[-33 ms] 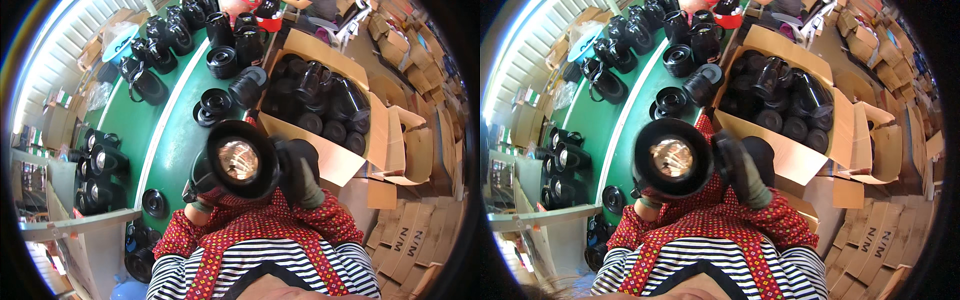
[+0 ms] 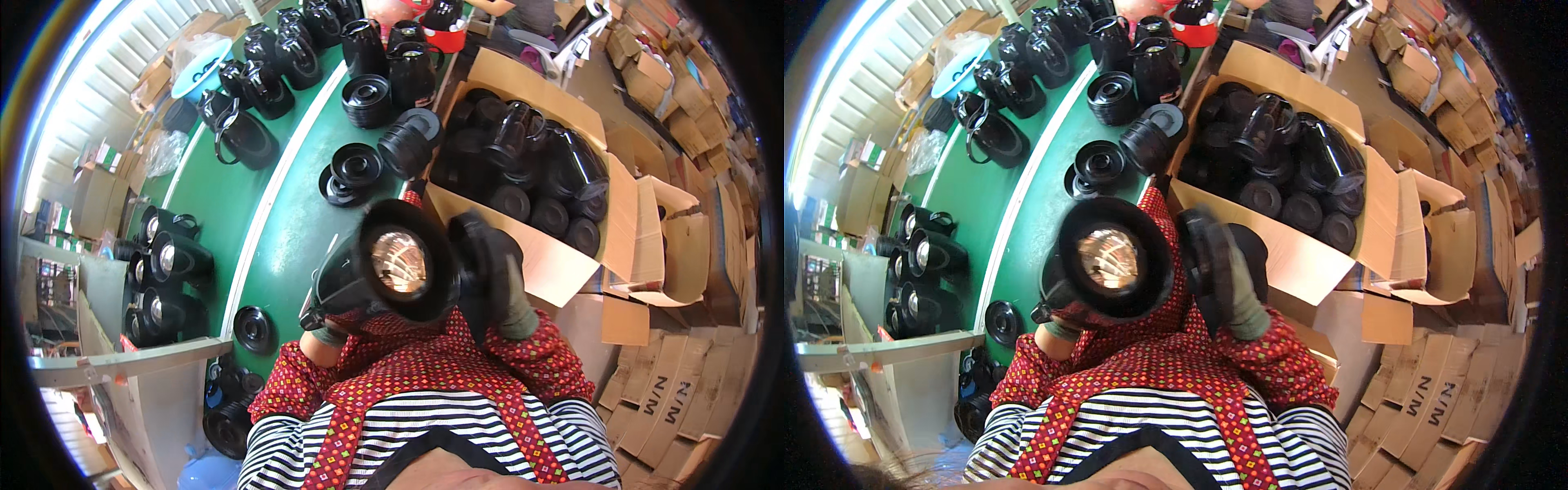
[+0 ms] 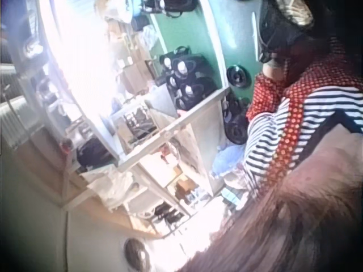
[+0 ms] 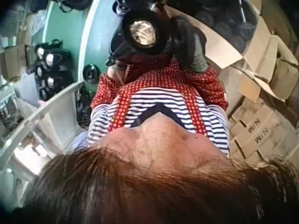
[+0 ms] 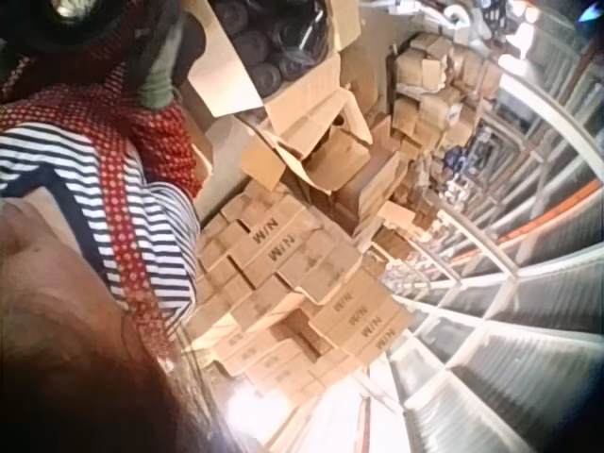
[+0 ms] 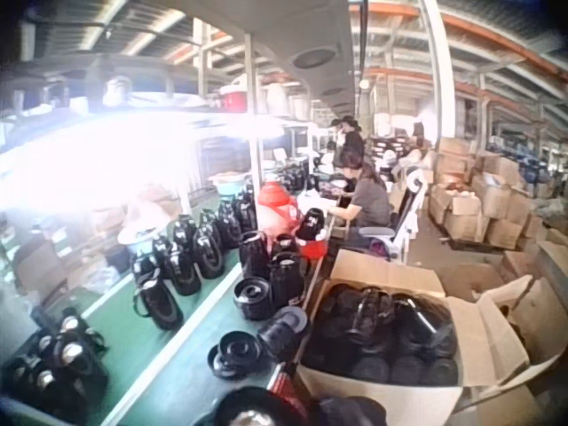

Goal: The person repeatedly picks up black plastic containers from a green workbench, inserts a metal rod into the opening, and secures a black lid by hand. The assembled units are placed into a cardboard box. The process is repeated for multiple containers.

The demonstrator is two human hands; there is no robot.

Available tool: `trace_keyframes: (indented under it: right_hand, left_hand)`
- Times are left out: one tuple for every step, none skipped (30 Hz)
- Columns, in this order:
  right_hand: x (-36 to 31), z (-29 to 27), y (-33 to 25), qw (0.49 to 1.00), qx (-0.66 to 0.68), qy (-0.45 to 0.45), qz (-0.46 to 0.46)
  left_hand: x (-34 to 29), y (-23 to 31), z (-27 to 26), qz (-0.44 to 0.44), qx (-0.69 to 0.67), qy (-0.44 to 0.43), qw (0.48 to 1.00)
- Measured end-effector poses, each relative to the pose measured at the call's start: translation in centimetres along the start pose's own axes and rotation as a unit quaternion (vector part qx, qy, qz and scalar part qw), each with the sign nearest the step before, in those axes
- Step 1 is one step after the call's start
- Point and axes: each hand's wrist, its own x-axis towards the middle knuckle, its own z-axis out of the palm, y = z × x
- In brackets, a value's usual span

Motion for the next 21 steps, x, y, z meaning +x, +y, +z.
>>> trace_keyframes:
  right_hand:
    - [0.4, -1.6, -0.5, 0.998, -0.019, 0.036, -0.047]
    - [0.2, -1.1, -1.6, 0.996, -0.036, 0.017, -0.079]
    - [-0.3, -0.3, -3.8, 0.992, -0.055, -0.002, -0.109]
    - [-0.2, 0.1, -4.2, 0.982, -0.115, -0.025, -0.149]
    - [-0.2, 0.4, -4.7, 0.964, -0.176, -0.04, -0.193]
    - [-0.3, 0.7, -5.1, 0.942, -0.23, -0.051, -0.237]
    - [-0.4, 1.1, -5.9, 0.924, -0.289, -0.069, -0.242]
    - [-0.3, 1.2, -6.4, 0.9, -0.347, -0.087, -0.249]
    - [-0.3, 1.1, -6.4, 0.896, -0.357, -0.091, -0.248]
    - [-0.3, 1.1, -6.2, 0.892, -0.367, -0.094, -0.246]
    - [-0.3, 1.0, -6.1, 0.888, -0.376, -0.1, -0.246]
    - [-0.3, 1.0, -6.0, 0.891, -0.368, -0.109, -0.245]
    - [-0.3, 1.0, -5.9, 0.893, -0.359, -0.118, -0.243]
    - [-0.3, 0.9, -5.8, 0.896, -0.351, -0.125, -0.241]
    - [-0.2, 0.8, -5.8, 0.895, -0.344, -0.133, -0.25]
    - [-0.1, 0.7, -5.6, 0.894, -0.337, -0.141, -0.26]
    - [0.1, 0.6, -5.5, 0.892, -0.33, -0.15, -0.269]
    - [0.1, 0.4, -5.2, 0.904, -0.305, -0.144, -0.264]
    - [0.0, 0.2, -4.8, 0.914, -0.279, -0.138, -0.259]
    - [0.0, 0.2, -4.7, 0.924, -0.254, -0.129, -0.254]
    - [-0.1, 0.5, -5.0, 0.948, -0.216, -0.109, -0.207]
  left_hand:
    - [0.3, -0.9, -0.8, -0.03, -0.057, -0.035, 0.997]
    - [0.3, -1.8, -1.6, -0.058, -0.102, -0.068, 0.991]
    - [0.2, -2.6, -2.1, -0.084, -0.142, -0.102, 0.981]
    - [0.0, -3.4, -2.6, -0.106, -0.174, -0.131, 0.97]
    - [0.0, -4.1, -2.6, -0.122, -0.197, -0.157, 0.96]
    - [0.0, -4.7, -2.7, -0.132, -0.216, -0.176, 0.951]
    - [-0.2, -5.3, -2.9, -0.14, -0.234, -0.174, 0.946]
    - [-0.3, -5.3, -2.7, -0.142, -0.249, -0.169, 0.943]
    - [-0.4, -5.3, -2.5, -0.149, -0.275, -0.155, 0.937]
    - [-0.6, -5.2, -2.4, -0.155, -0.3, -0.141, 0.931]
    - [-0.9, -4.9, -2.0, -0.16, -0.324, -0.126, 0.924]
    - [-1.0, -4.1, -1.3, -0.164, -0.348, -0.11, 0.916]
    - [-0.9, -3.2, -0.7, -0.131, -0.363, -0.154, 0.91]
    - [-0.5, -1.3, 0.9, -0.1, -0.376, -0.199, 0.9]
    - [-0.4, -0.6, 1.3, -0.096, -0.376, -0.206, 0.898]
    - [-0.4, 0.2, 1.8, -0.092, -0.377, -0.212, 0.897]
    - [-0.7, 0.5, 1.6, -0.117, -0.365, -0.181, 0.906]
    - [-0.6, 0.9, 1.4, -0.146, -0.353, -0.154, 0.911]
    - [-1.0, 1.7, 1.1, -0.052, 0.006, -0.144, 0.988]
    - [-1.3, 3.3, 0.9, 0.054, 0.364, -0.115, 0.923]
    - [-1.5, 5.0, 2.2, 0.127, 0.392, -0.045, 0.91]
